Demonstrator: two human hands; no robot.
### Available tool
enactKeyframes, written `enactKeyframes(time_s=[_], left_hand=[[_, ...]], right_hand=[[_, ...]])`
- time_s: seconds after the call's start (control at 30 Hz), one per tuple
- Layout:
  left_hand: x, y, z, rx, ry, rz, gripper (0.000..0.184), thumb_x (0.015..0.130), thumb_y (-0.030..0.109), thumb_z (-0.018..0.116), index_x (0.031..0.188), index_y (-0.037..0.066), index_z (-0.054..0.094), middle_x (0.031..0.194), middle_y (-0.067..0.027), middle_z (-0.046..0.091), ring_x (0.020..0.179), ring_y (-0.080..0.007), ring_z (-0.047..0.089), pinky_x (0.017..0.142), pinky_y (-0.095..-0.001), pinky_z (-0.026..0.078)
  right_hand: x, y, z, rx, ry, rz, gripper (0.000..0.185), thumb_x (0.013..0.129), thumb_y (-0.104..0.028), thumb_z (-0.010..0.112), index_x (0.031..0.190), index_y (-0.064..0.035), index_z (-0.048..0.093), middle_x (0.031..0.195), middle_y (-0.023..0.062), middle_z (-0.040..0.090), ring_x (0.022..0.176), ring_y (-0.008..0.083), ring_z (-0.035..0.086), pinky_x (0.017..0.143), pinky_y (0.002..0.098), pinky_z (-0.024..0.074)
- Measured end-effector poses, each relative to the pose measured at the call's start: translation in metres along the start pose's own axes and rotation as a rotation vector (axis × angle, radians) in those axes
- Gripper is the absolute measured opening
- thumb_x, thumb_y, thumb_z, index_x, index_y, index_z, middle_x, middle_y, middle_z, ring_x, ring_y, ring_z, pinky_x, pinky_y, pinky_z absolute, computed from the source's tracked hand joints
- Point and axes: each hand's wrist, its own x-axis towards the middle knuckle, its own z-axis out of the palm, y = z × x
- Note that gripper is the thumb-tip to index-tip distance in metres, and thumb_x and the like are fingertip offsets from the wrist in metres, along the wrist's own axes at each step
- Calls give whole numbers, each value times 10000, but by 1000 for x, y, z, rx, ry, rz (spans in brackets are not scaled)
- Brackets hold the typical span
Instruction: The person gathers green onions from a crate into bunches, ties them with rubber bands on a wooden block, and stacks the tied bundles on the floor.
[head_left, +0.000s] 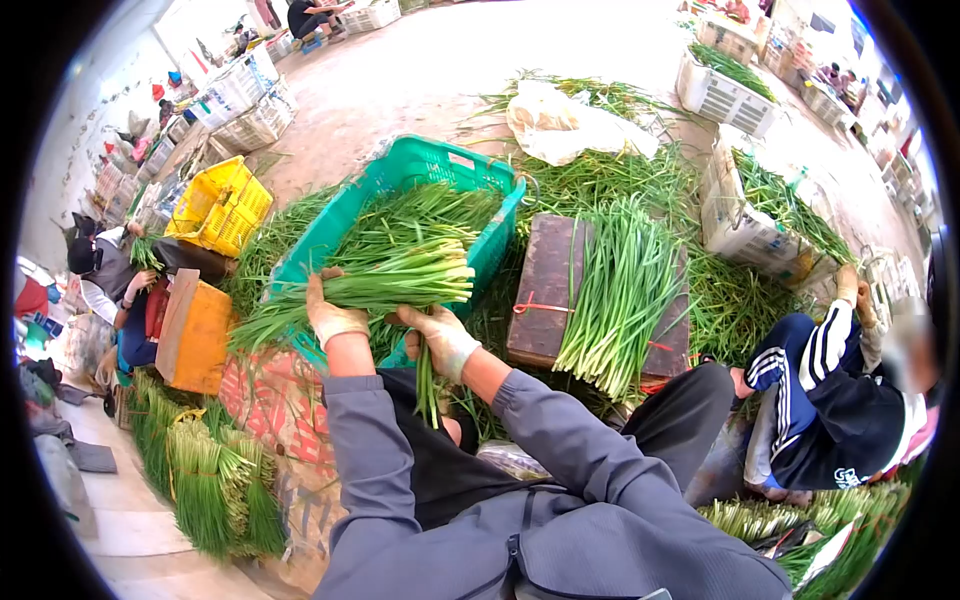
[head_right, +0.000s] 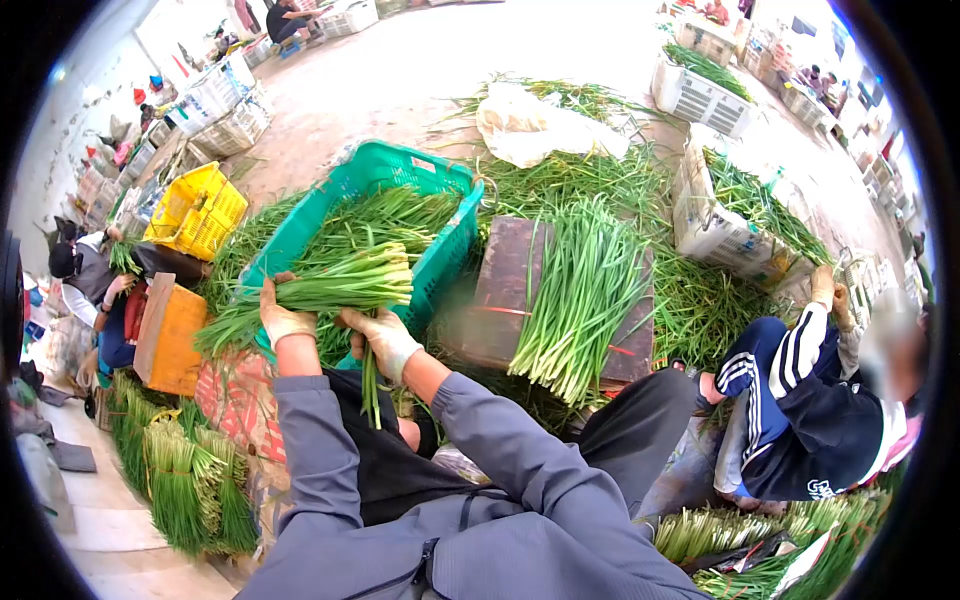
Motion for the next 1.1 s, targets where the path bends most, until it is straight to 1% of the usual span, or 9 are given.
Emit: enactKeyframes(time_s=[0.1,0.23,0.5,0.6,0.63,0.73,0.83,0.9,1.1], left_hand=[[-5,10,0,-13,-20,7,242,1000,357,507,942,132,574,821,-14,609,776,-225,576,881,-627,487],[-4,23,-4,11,-29,56,233,1007,364,502,944,150,569,822,4,609,753,-218,569,913,-689,466],[-3,30,1,-22,58,117,218,1006,345,518,942,145,574,858,-14,626,784,-219,582,894,-616,490],[0,37,-5,-72,8,99,248,1016,362,489,954,138,576,866,-17,624,808,-229,585,908,-643,477],[7,40,-13,-76,-17,113,259,1019,369,480,959,136,577,870,-18,623,817,-232,588,911,-659,471],[16,41,-19,-51,-22,114,271,1022,381,471,978,135,575,882,-18,623,848,-247,601,930,-658,463],[9,28,-7,-34,27,79,277,1021,389,471,979,136,575,884,-13,625,867,-259,608,944,-652,453],[3,18,-4,-57,-37,41,278,1019,395,477,977,140,580,887,-10,628,864,-256,606,947,-650,451],[4,16,-10,8,-28,89,268,1017,393,489,963,143,570,890,-12,626,849,-249,598,923,-639,466]], right_hand=[[0,-4,3,-27,55,-51,169,933,-202,681,996,-64,606,767,32,587,557,97,505,499,273,443],[-15,-3,-30,1,136,-50,132,939,-170,671,988,-71,599,759,27,587,552,86,500,499,264,446],[-29,-8,-52,-49,159,-18,88,963,-174,614,992,-100,577,729,23,574,519,92,453,438,240,334],[-29,-10,-69,33,356,-101,71,960,-150,559,1026,-127,567,749,25,564,528,104,474,409,250,318],[-26,-14,-77,78,409,-172,89,950,-154,560,1031,-116,561,841,51,630,553,116,498,418,250,332],[-28,-36,-72,3,341,-221,117,925,-118,574,1036,-86,558,1072,104,689,612,124,530,469,248,388],[-30,-45,-50,-257,117,-188,219,877,-63,642,1082,-72,564,889,46,639,616,114,541,512,238,436],[-20,-45,-21,-15,-14,-235,195,866,-65,686,1037,-68,592,807,17,597,587,109,539,525,234,451],[-3,-36,-10,197,58,-3,172,879,-65,707,1008,-61,593,825,22,594,594,108,523,476,239,409]])
